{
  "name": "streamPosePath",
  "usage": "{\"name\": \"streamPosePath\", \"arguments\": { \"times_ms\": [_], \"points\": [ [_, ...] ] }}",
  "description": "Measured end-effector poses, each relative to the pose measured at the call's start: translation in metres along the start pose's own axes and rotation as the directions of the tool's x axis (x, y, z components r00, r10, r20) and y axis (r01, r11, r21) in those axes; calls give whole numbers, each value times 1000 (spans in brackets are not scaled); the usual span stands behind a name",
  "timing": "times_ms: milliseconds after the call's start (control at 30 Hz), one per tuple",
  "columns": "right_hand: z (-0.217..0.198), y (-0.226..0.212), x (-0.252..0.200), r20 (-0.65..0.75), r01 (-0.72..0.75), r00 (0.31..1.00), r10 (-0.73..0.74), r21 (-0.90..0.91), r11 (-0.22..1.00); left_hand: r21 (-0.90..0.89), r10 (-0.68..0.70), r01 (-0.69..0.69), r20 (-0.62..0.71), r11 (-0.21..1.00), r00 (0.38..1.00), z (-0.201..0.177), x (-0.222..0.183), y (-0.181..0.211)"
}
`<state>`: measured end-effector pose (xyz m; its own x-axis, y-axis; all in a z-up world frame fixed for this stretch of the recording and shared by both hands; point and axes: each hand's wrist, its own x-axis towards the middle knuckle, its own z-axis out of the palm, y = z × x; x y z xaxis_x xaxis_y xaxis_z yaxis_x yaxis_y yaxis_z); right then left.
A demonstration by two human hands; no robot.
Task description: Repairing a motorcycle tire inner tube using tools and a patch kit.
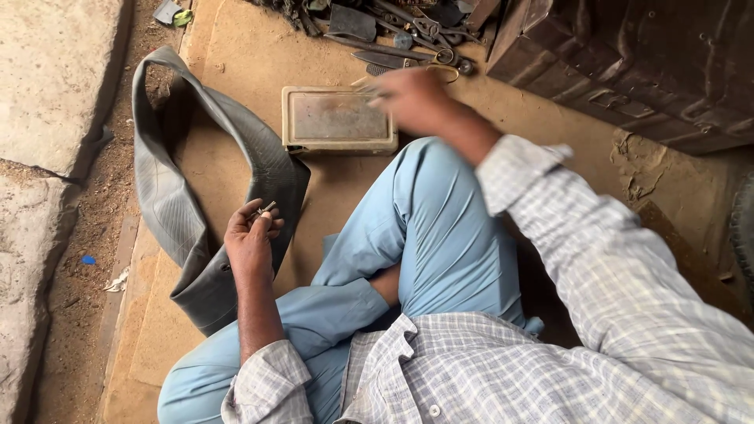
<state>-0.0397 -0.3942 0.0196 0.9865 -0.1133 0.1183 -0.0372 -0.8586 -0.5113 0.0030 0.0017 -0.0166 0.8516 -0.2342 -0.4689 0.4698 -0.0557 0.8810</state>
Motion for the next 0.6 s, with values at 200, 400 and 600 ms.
{"name": "streamPosePath", "arguments": {
  "times_ms": [200, 400, 600],
  "points": [
    [81, -113, 18, 713, 59, 692, 109, -207, 977, -9, 33, -33, -26, 999, 999, -6, 3, -5],
    [79, -80, 15, 598, -71, 774, 209, -245, 967, -130, 90, -85, 30, 988, 996, -11, 9, -20],
    [24, -63, 17, 129, 30, 992, -8, -169, 985, -126, 122, -115, 51, 985, 991, -7, 6, -17]
  ]
}}
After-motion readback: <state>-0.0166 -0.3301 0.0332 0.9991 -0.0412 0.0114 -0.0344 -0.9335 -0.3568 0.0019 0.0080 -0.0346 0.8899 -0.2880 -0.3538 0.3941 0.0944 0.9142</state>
